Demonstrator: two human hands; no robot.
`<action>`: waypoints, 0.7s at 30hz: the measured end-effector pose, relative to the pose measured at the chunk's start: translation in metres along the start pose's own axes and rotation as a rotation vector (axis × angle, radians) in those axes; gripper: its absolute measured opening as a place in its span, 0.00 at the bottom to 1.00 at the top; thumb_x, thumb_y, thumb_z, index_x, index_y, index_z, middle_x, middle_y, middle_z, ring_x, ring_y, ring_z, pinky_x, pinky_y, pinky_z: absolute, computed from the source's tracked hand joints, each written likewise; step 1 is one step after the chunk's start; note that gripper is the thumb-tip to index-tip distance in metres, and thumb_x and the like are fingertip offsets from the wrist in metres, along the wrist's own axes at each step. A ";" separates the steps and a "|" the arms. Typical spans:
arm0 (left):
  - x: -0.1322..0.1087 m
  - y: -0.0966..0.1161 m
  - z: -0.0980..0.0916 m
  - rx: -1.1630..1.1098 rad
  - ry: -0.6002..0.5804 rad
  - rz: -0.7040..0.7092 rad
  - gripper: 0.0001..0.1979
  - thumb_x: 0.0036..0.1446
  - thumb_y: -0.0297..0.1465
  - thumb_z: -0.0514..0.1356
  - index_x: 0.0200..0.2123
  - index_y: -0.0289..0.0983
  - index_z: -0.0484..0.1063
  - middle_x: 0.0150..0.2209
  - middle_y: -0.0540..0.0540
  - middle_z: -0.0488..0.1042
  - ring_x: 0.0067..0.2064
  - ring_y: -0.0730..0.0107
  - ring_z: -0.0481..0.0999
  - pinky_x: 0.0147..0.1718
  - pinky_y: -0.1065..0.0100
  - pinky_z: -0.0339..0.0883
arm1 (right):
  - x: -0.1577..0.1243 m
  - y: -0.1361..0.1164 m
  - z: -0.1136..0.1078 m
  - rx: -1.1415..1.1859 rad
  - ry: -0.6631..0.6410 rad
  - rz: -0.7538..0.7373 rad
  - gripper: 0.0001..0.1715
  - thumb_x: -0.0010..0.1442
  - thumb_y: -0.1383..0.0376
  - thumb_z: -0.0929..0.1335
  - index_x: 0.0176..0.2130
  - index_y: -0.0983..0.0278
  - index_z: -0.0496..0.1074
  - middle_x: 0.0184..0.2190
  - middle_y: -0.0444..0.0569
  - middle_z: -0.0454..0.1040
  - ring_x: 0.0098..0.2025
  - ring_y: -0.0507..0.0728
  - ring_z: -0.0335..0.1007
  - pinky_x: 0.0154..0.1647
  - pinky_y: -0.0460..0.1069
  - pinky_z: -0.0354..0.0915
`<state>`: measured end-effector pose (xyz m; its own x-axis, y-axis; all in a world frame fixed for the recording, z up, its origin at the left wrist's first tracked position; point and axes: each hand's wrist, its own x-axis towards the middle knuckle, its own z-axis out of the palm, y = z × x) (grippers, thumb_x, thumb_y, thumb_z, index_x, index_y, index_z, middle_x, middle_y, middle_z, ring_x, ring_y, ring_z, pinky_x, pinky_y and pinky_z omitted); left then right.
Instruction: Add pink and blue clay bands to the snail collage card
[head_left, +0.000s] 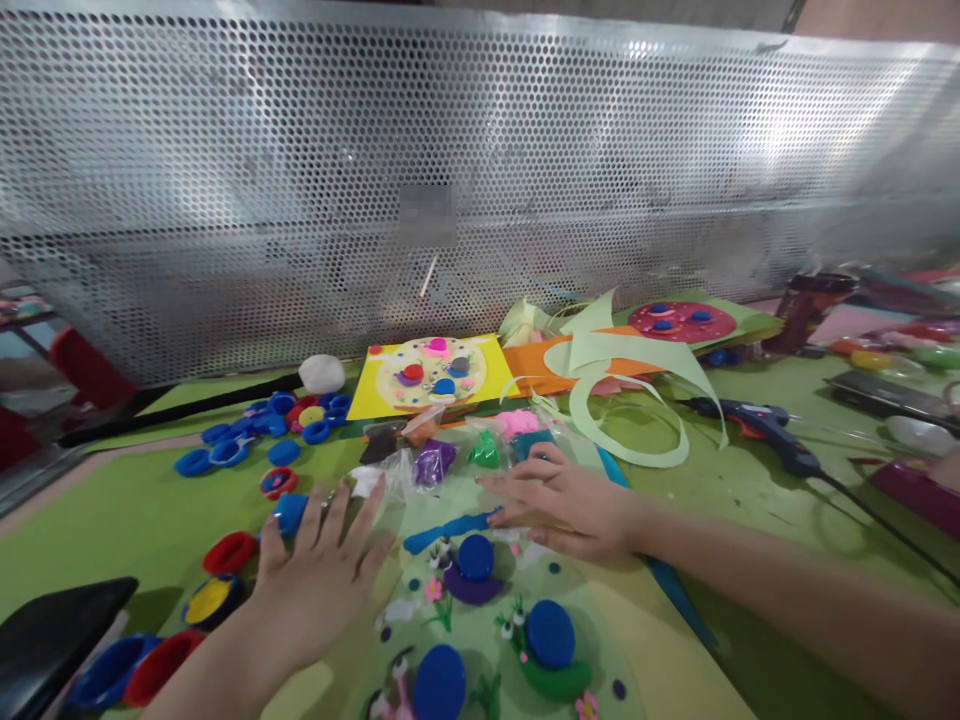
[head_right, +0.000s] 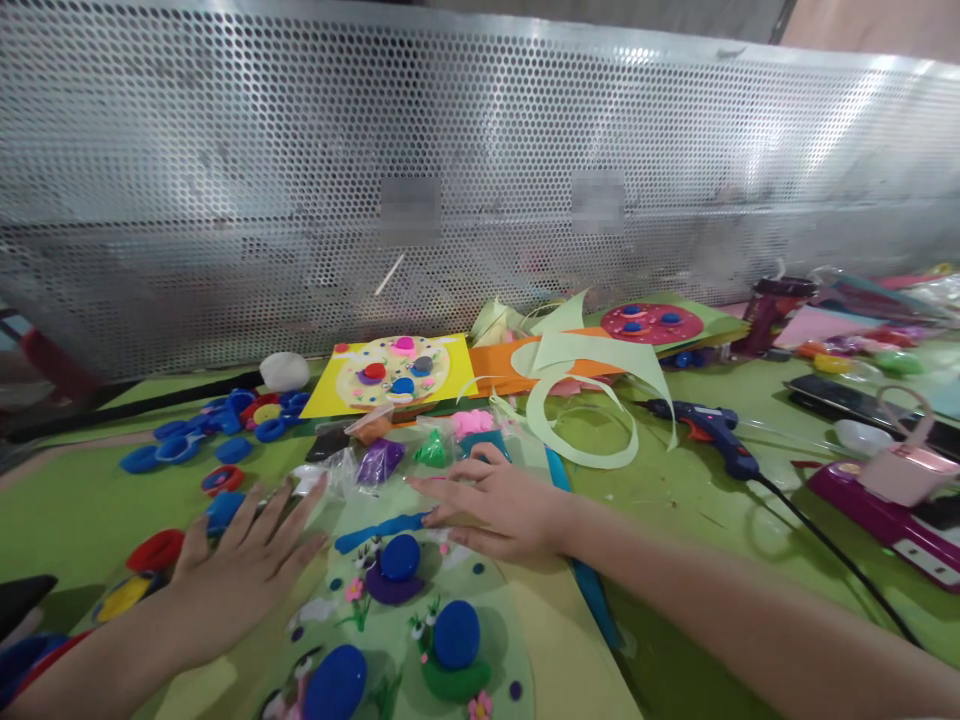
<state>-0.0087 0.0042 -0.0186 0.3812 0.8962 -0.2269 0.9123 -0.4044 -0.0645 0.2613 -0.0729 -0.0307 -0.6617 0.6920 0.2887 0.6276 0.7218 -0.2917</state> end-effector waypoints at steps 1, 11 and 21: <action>0.000 0.000 0.000 0.009 -0.019 -0.011 0.31 0.58 0.42 0.40 0.63 0.38 0.45 0.65 0.38 0.43 0.64 0.45 0.35 0.56 0.37 0.32 | 0.000 0.000 0.000 -0.010 0.010 -0.015 0.31 0.65 0.63 0.56 0.64 0.69 0.43 0.49 0.55 0.72 0.54 0.62 0.55 0.54 0.60 0.42; 0.000 -0.002 0.000 0.096 -0.082 -0.003 0.28 0.57 0.41 0.39 0.59 0.43 0.58 0.66 0.44 0.43 0.64 0.45 0.32 0.56 0.35 0.30 | 0.002 0.002 -0.002 -0.055 0.158 -0.140 0.30 0.64 0.66 0.56 0.63 0.68 0.43 0.37 0.51 0.77 0.41 0.59 0.62 0.46 0.55 0.53; 0.001 0.000 0.002 0.078 -0.050 -0.024 0.30 0.57 0.41 0.39 0.63 0.41 0.45 0.66 0.42 0.42 0.65 0.48 0.35 0.56 0.37 0.32 | 0.001 0.004 -0.007 -0.187 0.152 -0.123 0.29 0.64 0.65 0.53 0.63 0.69 0.44 0.30 0.50 0.74 0.39 0.59 0.63 0.43 0.55 0.55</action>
<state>-0.0090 0.0050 -0.0211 0.3494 0.8966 -0.2720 0.9059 -0.3974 -0.1461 0.2662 -0.0695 -0.0254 -0.6770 0.5828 0.4493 0.6209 0.7802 -0.0765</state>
